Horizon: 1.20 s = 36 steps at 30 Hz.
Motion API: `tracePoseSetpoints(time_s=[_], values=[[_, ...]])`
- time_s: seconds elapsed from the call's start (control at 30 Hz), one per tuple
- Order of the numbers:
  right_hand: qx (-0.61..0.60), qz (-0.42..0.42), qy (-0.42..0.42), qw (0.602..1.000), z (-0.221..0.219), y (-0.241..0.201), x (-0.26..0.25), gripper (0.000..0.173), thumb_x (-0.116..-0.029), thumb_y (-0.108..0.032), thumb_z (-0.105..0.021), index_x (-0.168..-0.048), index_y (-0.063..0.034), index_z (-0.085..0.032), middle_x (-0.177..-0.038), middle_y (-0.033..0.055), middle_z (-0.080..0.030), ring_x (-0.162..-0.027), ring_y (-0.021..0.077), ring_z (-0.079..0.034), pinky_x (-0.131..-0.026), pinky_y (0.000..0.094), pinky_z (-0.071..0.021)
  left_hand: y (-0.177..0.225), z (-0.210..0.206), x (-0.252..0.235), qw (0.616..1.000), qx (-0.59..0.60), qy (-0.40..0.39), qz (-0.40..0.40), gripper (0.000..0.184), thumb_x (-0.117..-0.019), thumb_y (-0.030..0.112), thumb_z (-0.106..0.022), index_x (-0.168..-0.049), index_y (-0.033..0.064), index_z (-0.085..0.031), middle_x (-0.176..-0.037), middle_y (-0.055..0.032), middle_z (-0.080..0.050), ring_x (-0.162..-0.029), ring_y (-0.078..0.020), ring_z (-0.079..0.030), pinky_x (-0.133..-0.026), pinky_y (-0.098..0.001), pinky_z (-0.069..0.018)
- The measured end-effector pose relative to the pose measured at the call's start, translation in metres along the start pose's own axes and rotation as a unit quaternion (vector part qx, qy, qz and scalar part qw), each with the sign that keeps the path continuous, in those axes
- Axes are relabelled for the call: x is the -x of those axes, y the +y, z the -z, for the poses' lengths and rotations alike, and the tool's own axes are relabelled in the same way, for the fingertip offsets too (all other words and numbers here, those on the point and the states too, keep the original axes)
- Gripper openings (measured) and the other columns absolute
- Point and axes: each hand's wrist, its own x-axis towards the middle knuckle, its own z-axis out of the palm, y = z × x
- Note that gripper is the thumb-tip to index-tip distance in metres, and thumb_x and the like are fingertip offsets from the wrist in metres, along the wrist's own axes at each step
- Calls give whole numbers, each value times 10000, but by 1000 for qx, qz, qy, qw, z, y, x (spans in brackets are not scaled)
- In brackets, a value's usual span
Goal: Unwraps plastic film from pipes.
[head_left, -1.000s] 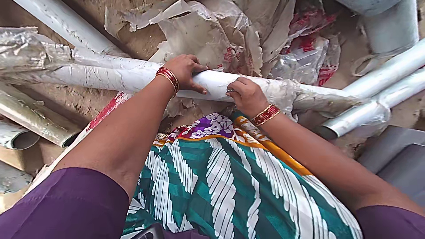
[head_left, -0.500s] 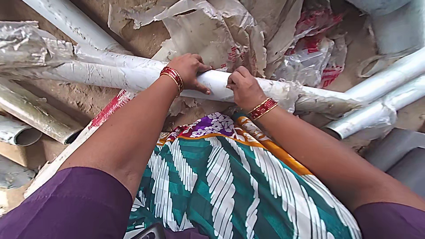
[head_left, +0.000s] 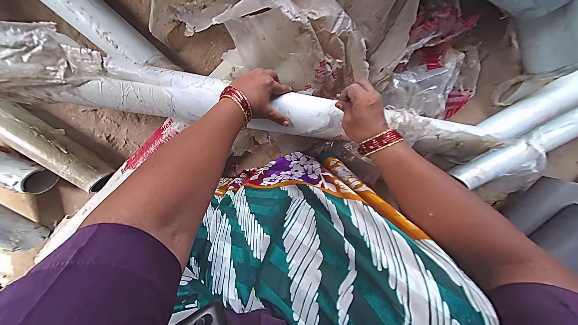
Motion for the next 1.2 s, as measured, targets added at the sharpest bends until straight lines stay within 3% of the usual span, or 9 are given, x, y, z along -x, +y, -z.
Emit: tracePoseSetpoints(time_s=[0.13, 0.23, 0.3, 0.4, 0.5, 0.7, 0.9, 1.1, 1.2], values=[[-58, 24, 22, 998, 3, -1, 6, 151, -963, 19, -595, -1022, 148, -647, -1098, 334, -636, -1004, 425, -662, -917, 491, -533, -1, 0, 1, 1000, 3, 2, -4, 786, -854, 631, -734, -1497, 215, -560, -1477, -176, -548, -1365, -385, -511, -1099, -593, -402], [-286, -15, -40, 957, -4, -11, 6, 159, -985, -39, -563, -1103, 43, -629, -1072, 92, -665, -770, 56, -623, -709, 214, -541, -1, -1, 3, 1000, 10, 12, -12, 768, -852, 609, -749, -1480, 203, -576, -1461, -175, -561, -1351, -388, -525, -1080, -610, -411], [-322, -56, -88, 941, -7, -24, 3, 42, -1004, -40, -546, -1035, -25, -572, -799, -23, -664, -631, 4, -600, -616, 197, -514, -1, 0, 3, 1000, 10, 11, -11, 767, -855, 607, -748, -1484, 204, -573, -1463, -172, -560, -1353, -386, -523, -1082, -611, -410], [-139, -88, -121, 979, 1, -30, 0, 163, -1040, -50, -523, -1129, 70, -589, -765, 155, -587, -682, 243, -567, -690, 434, -488, 0, -2, 4, 1000, 6, 10, -9, 770, -859, 611, -741, -1490, 207, -566, -1472, -170, -553, -1355, -383, -522, -1079, -609, -410], [-115, -81, -83, 987, 0, -21, 7, 230, -1061, -138, -534, -1100, 74, -616, -788, 160, -617, -678, 214, -557, -689, 402, -479, 0, -1, 3, 1000, 8, 8, -5, 770, -855, 610, -746, -1489, 210, -568, -1477, -168, -549, -1360, -382, -518, -1086, -609, -404], [99, 155, -63, 981, -18, -17, 32, 270, -959, -198, -691, -993, 67, -652, -882, 287, -670, -810, 497, -695, -622, 601, -539, -4, 3, 1, 1000, 12, -6, -4, 785, -856, 635, -730, -1493, 209, -562, -1484, -174, -542, -1361, -387, -519, -1096, -618, -395], [144, 242, -85, 956, -28, -16, 24, 104, -961, 63, -538, -933, 112, -624, -871, 303, -655, -768, 493, -688, -573, 562, -531, -6, 5, -3, 1000, -1, -6, -3, 780, -863, 678, -690, -1493, 236, -562, -1470, -177, -554, -1354, -388, -527, -1086, -626, -403], [148, 191, -272, 931, 0, -30, 9, 65, -907, 93, -596, -923, 76, -657, -912, 276, -682, -847, 485, -693, -675, 615, -527, -8, 10, -13, 999, 9, -33, 12, 766, -848, 697, -696, -1451, 232, -609, -1465, -163, -567, -1370, -367, -519, -1123, -598, -383], [129, 187, -281, 932, 6, -25, 12, 81, -909, 82, -591, -894, 57, -666, -899, 255, -686, -847, 467, -694, -672, 616, -519, -8, 9, -19, 999, 9, -36, -4, 746, -850, 703, -684, -1393, 192, -660, -1436, -179, -582, -1352, -378, -529, -1107, -603, -395]])
